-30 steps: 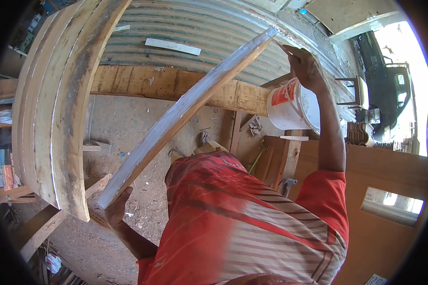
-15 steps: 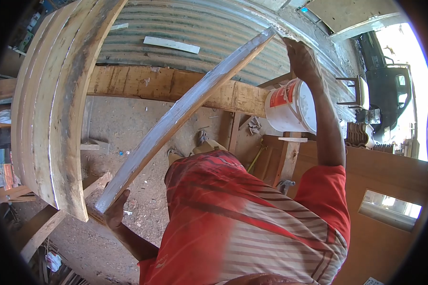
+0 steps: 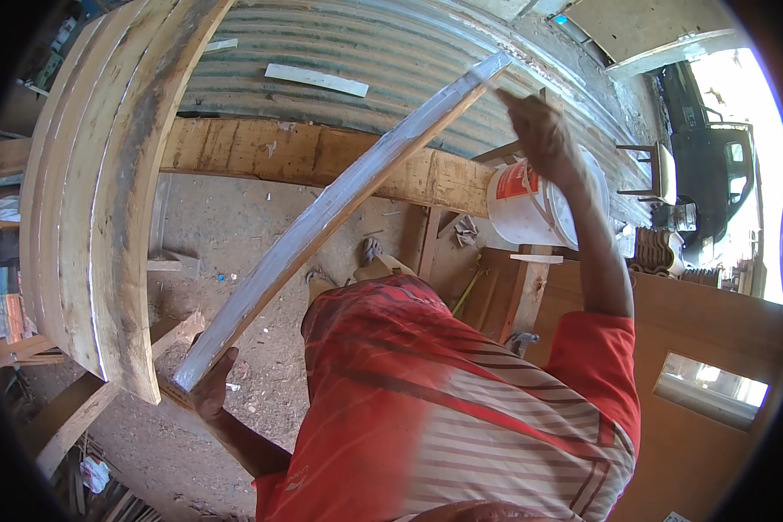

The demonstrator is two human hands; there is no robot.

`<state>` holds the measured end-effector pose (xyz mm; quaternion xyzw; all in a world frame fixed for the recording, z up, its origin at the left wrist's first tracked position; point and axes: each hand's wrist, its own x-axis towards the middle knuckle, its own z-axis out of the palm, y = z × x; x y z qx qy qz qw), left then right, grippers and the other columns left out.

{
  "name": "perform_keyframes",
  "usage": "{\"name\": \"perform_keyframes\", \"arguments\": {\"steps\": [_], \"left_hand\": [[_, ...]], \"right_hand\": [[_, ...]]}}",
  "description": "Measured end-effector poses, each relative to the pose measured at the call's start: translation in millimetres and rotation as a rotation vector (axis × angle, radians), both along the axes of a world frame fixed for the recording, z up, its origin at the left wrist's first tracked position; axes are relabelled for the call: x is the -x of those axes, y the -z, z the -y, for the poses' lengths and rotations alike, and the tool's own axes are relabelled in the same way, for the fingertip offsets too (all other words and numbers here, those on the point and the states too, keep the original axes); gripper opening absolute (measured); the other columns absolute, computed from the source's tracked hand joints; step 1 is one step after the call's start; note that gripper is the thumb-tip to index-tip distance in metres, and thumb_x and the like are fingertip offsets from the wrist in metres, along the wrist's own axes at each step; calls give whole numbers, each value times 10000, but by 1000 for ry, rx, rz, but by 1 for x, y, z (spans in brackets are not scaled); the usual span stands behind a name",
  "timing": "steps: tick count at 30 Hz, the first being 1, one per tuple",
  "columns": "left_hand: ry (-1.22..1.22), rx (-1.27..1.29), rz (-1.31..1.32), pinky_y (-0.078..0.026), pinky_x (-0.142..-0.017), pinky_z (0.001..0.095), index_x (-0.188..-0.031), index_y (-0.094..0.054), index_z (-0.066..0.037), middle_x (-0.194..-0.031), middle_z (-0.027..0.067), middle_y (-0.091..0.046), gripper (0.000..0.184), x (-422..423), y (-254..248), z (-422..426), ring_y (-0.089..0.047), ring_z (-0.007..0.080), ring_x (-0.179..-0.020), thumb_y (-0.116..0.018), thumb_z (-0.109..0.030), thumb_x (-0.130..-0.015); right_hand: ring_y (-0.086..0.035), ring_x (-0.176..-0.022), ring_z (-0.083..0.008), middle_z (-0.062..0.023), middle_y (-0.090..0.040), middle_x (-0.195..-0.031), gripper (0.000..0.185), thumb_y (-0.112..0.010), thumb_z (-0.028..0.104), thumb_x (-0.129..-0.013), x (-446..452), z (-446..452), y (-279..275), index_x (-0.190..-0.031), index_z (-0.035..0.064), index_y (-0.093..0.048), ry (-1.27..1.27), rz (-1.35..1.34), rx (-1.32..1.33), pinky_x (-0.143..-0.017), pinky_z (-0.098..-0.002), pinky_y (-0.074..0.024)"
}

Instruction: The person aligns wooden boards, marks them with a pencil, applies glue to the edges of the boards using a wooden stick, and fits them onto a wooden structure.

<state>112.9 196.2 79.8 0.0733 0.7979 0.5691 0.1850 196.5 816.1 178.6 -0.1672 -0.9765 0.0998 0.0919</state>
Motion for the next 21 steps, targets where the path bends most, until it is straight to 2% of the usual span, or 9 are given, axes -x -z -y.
{"name": "perform_keyframes", "arguments": {"steps": [3, 6, 9, 12, 15, 16, 18, 19, 21], "left_hand": [[-14, -15, 18, -460, -856, 295, -1188, -612, -16, -1051, 39, -617, 382, 1, 2, 0, -568, 185, -1009, -782, -27, -845], [-29, 178, 35, -456, -850, 309, -1174, -614, -8, -1059, 48, -610, 362, 3, -31, -27, -566, 188, -1017, -774, -37, -850], [-8, 163, 39, -459, -845, 324, -1186, -617, 0, -1074, 56, -617, 367, 3, -13, -10, -569, 190, -1014, -771, -54, -857], [20, -100, -7, -462, -848, 324, -1217, -621, 4, -1094, 69, -628, 382, 2, -8, -10, -577, 192, -1009, -755, -37, -862], [27, -205, 41, -472, -882, 331, -1248, -621, 8, -1149, 99, -643, 410, -1, -4, -8, -587, 205, -1049, -744, -19, -858], [42, -205, 50, -474, -900, 335, -1257, -620, 9, -1173, 112, -646, 420, -1, -4, -8, -591, 213, -1071, -741, -16, -855], [95, -124, 15, -474, -949, 348, -1269, -615, 14, -1227, 142, -641, 435, 0, -9, -14, -591, 237, -1132, -736, -23, -852], [119, -75, 2, -472, -973, 355, -1273, -613, 17, -1251, 156, -638, 441, 0, -12, -17, -589, 250, -1161, -735, -28, -851], [151, 61, 4, -461, -1020, 374, -1274, -608, 25, -1292, 176, -627, 447, -1, -18, -20, -579, 278, -1217, -736, -49, -852]], "right_hand": [[-661, -736, -276, -166, -651, -902, 374, -548, 36, -959, -5, 59, -22, -1318, 103, -630, -199, -54, 142, -687, -406, -543], [-666, -798, -315, -177, -658, -936, 368, -560, 38, -959, 0, 43, -32, -1315, 102, -632, -112, -38, 125, -745, -421, -526], [-654, -819, -293, -189, -659, -971, 329, -531, 90, -1011, 0, -2, -19, -1327, 52, -614, 70, -90, 22, -740, -398, -510], [-672, -862, -299, -201, -671, -1027, 335, -535, 56, -989, -7, 8, -20, -1315, 47, -614, -96, 19, 102, -777, -402, -530], [-681, -930, -321, -195, -677, -1079, 345, -525, 1, -956, -2, -2, -38, -1288, 36, -617, -136, 74, -55, -851, -409, -549], [-675, -984, -325, -181, -675, -1112, 360, -505, -35, -935, 2, -22, -39, -1269, 36, -619, -162, 23, -225, -912, -406, -554], [-662, -934, -319, -151, -674, -1103, 336, -550, 2, -934, 18, -70, -44, -1253, 64, -636, -142, 156, -466, -844, -414, -558], [-659, -900, -297, -107, -685, -1055, 333, -587, 45, -937, 24, -81, -48, -1255, 118, -656, -92, 171, -466, -815, -403, -557], [-680, -852, -321, -117, -667, -882, 132, -566, 134, -923, 35, -89, -56, -1001, 140, -672, -226, 164, -580, -784, -471, -547]]}}
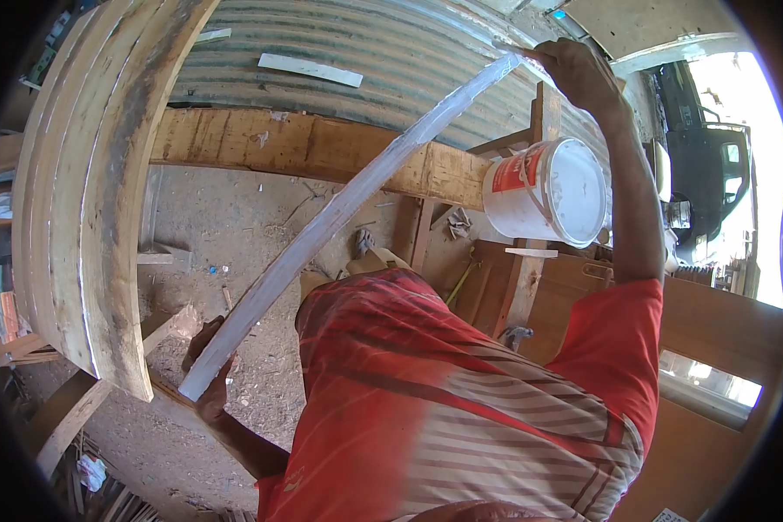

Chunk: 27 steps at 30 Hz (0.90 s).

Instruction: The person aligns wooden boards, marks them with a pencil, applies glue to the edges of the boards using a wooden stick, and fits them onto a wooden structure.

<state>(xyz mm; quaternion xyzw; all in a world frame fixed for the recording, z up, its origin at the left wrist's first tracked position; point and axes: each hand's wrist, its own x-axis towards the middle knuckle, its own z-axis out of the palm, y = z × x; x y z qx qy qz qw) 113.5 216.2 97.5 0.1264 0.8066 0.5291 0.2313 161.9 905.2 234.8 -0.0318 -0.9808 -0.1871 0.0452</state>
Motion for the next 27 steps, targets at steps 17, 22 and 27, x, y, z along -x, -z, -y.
{"name": "perform_keyframes", "arguments": {"steps": [17, 22, 27], "left_hand": [[-79, -158, 80, -481, -1011, 377, -1420, -432, 36, -1397, 192, -491, 852, -21, 61, 63, -531, 299, -1253, -748, -511, -848], [-16, -4, 54, -494, -981, 365, -1409, -443, 31, -1358, 173, -528, 724, -12, 47, 58, -556, 282, -1202, -755, -367, -890], [-143, -29, 60, -521, -860, 318, -1272, -564, 21, -1182, 116, -625, 501, -15, 40, 49, -601, 213, -1043, -789, -185, -875]], "right_hand": [[-627, -660, -207, -146, -672, -841, 267, -596, 98, -968, -40, 165, 18, -1216, 24, -664, 268, -420, 789, -631, -361, -496], [-674, -773, -253, -171, -684, -910, 346, -581, 125, -969, -32, 164, 94, -1302, 56, -642, 547, -752, 846, -719, -377, -514], [-656, -894, -330, -177, -661, -975, 375, -590, 112, -956, -17, 172, 109, -1327, 93, -639, 564, -753, 799, -810, -431, -498]]}}
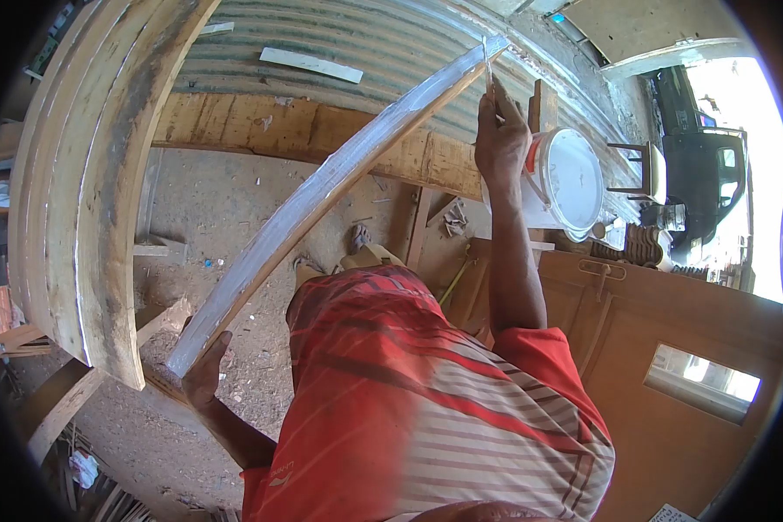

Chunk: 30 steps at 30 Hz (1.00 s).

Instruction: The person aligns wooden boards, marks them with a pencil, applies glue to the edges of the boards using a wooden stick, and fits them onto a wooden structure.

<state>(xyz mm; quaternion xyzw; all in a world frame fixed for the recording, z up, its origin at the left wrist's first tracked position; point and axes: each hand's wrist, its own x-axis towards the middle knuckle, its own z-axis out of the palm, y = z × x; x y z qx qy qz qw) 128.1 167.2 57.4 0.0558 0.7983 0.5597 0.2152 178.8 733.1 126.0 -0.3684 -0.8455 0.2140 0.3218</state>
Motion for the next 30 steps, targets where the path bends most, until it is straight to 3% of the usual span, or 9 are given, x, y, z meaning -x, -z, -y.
{"name": "perform_keyframes", "arguments": {"steps": [3, 5, 9, 11, 14, 17, 22, 26, 30], "left_hand": [[-24, 188, -9, -517, -799, 309, -1189, -613, 14, -1068, 81, -654, 415, 1, -24, -27, -606, 187, -944, -811, -124, -851], [-34, 267, 66, -514, -785, 309, -1166, -623, 11, -1021, 71, -656, 410, 7, -40, -36, -604, 183, -907, -827, -120, -836], [-6, 268, -31, -512, -769, 304, -1160, -625, 9, -992, 68, -655, 392, 7, -33, -34, -600, 180, -901, -822, -106, -841], [23, 282, -23, -512, -774, 296, -1157, -624, 9, -993, 71, -651, 391, 9, -28, -27, -600, 183, -907, -823, -98, -839], [1, 204, -99, -515, -778, 307, -1151, -625, 7, -994, 71, -648, 393, 7, -16, -22, -596, 182, -898, -829, -88, -828], [-14, 106, -70, -520, -775, 307, -1157, -626, -3, -1010, 68, -653, 398, 10, -16, -23, -597, 171, -906, -831, -77, -824], [-58, 241, 82, -526, -756, 288, -1132, -657, -5, -947, 49, -684, 370, 15, -36, -35, -623, 154, -883, -839, -90, -821], [-70, 111, -24, -529, -738, 284, -1099, -688, -11, -920, 31, -699, 334, 13, -26, -31, -634, 139, -843, -845, -93, -816], [-71, 130, 32, -533, -753, 280, -1086, -699, -13, -948, 19, -703, 305, 17, -34, -37, -637, 127, -860, -838, -83, -824]], "right_hand": [[-655, -901, -326, -176, -655, -993, 381, -600, 81, -951, 2, 1, 9, -1329, 105, -641, -7, 23, -46, -812, -427, -502], [-660, -844, -275, -164, -669, -968, 339, -616, 102, -961, -12, 6, 32, -1296, 82, -665, -39, 2, -231, -757, -398, -509], [-669, -871, -263, -172, -679, -985, 347, -625, 73, -955, -46, 26, 39, -1301, 73, -660, -85, 26, -328, -768, -393, -521], [-640, -897, -323, -199, -642, -996, 375, -570, 21, -950, -43, 31, 14, -1315, 80, -639, -62, 52, -217, -801, -419, -502], [-641, -848, -351, -194, -645, -937, 359, -537, 39, -958, -22, 14, -22, -1301, 76, -635, -59, 118, -333, -749, -433, -504], [-642, -817, -366, -185, -649, -954, 356, -534, 66, -967, -19, -2, -32, -1309, 91, -630, -151, 246, -215, -720, -445, -500], [-665, -840, -321, -158, -660, -956, 359, -567, -31, -913, -33, 44, -58, -1239, 77, -672, -461, 221, -107, -770, -423, -520], [-651, -885, -328, -161, -659, -950, 372, -581, -33, -902, -30, 17, -81, -1245, 81, -669, -434, 299, -187, -825, -431, -510], [-647, -854, -348, -201, -654, -981, 383, -545, -25, -926, -21, -21, -67, -1286, 59, -648, -455, 304, -318, -796, -428, -509]]}}
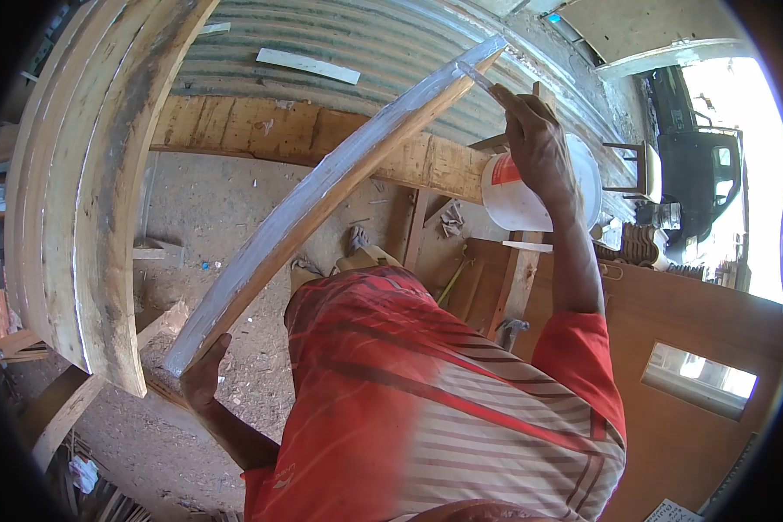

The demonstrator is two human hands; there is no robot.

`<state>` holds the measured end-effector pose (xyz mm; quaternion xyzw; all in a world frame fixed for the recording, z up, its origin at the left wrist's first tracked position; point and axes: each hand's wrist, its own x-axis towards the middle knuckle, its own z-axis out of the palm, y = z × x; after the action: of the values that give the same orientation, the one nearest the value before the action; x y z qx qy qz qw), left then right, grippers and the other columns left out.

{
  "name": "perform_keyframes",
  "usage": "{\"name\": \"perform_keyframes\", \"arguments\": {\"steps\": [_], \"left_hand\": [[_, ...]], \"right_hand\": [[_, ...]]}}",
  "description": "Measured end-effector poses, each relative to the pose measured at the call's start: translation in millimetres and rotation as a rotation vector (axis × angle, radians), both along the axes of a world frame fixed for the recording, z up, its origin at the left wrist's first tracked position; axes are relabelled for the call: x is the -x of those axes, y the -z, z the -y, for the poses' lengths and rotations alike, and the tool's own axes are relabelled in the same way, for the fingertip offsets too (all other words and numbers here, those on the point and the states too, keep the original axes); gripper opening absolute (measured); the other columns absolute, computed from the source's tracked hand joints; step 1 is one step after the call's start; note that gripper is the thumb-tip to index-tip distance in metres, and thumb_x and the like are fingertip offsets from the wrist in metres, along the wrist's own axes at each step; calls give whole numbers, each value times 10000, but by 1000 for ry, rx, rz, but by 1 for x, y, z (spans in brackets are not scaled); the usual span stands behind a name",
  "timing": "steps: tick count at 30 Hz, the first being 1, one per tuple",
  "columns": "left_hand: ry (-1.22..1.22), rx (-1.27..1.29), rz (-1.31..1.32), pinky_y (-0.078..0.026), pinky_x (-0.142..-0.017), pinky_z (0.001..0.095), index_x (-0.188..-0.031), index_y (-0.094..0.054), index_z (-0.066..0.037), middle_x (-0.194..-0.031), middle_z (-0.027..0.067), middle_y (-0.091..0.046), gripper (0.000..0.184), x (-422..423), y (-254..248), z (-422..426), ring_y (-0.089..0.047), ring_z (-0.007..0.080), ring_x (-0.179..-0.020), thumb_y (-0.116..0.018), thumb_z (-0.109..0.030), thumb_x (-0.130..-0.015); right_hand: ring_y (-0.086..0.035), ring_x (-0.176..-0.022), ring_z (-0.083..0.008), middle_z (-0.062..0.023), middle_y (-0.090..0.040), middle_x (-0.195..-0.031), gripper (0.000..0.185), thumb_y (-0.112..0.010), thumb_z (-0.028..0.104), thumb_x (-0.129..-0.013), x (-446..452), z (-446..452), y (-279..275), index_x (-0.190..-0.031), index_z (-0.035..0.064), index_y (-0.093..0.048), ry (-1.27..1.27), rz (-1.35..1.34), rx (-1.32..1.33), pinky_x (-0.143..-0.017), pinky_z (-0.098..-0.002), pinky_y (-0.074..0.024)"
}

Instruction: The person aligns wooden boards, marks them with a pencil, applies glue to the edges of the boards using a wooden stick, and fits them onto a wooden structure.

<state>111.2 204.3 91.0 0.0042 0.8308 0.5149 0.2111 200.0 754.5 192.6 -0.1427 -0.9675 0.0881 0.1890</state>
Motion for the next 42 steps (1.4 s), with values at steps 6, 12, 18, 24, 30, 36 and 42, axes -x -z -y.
{"name": "perform_keyframes", "arguments": {"steps": [6, 12, 18, 24, 30, 36, 42], "left_hand": [[48, -107, -19, -544, -894, 350, -1209, -630, -8, -1125, 86, -668, 438, 0, 17, 18, -640, 190, -1017, -827, -99, -829], [181, -360, -83, -484, -1046, 497, -1416, -428, 52, -1361, 225, -521, 910, 2, 40, 48, -572, 347, -1209, -830, -470, -788], [98, -278, -110, -491, -1030, 493, -1385, -459, 80, -1288, 238, -575, 927, 0, 18, 22, -610, 354, -1159, -833, -501, -767], [85, -324, -163, -502, -1009, 482, -1357, -490, 93, -1203, 241, -628, 911, -4, 33, 33, -641, 350, -1111, -816, -515, -763], [58, -369, -147, -515, -987, 463, -1324, -517, 101, -1179, 221, -639, 870, -6, 15, 18, -636, 336, -1114, -798, -516, -778], [-14, -72, -124, -519, -952, 396, -1244, -592, 89, -1134, 172, -653, 688, -7, 11, 11, -626, 272, -1082, -808, -405, -815], [6, -128, -211, -515, -958, 377, -1204, -625, 83, -1137, 157, -657, 602, -7, 12, 10, -632, 256, -1065, -819, -335, -816]], "right_hand": [[-642, -894, -377, -207, -650, -953, 419, -538, -38, -901, 3, -63, 13, -1292, 77, -636, 159, 44, -110, -817, -462, -506], [-663, -904, -410, -247, -670, -995, 323, -537, 30, -960, 15, -78, 10, -1261, 72, -646, 154, -58, -110, -790, -472, -516], [-660, -878, -385, -208, -666, -921, 322, -571, -1, -926, 16, -119, 26, -1223, 87, -660, 62, 8, -37, -752, -462, -518], [-675, -873, -338, -205, -674, -935, 301, -574, 45, -964, 5, -61, -3, -1245, 91, -673, -50, 117, 126, -771, -411, -520], [-680, -854, -348, -210, -687, -1000, 288, -542, 89, -989, 15, -122, 22, -1250, 77, -663, 63, -5, 60, -778, -421, -532], [-671, -831, -268, -168, -694, -1008, 307, -546, 66, -998, 3, -50, 2, -1289, 56, -646, -104, 159, 122, -769, -392, -522], [-700, -904, -345, -197, -692, -1029, 325, -542, 80, -972, 16, -69, -3, -1270, 123, -663, -15, 49, 89, -781, -420, -543]]}}
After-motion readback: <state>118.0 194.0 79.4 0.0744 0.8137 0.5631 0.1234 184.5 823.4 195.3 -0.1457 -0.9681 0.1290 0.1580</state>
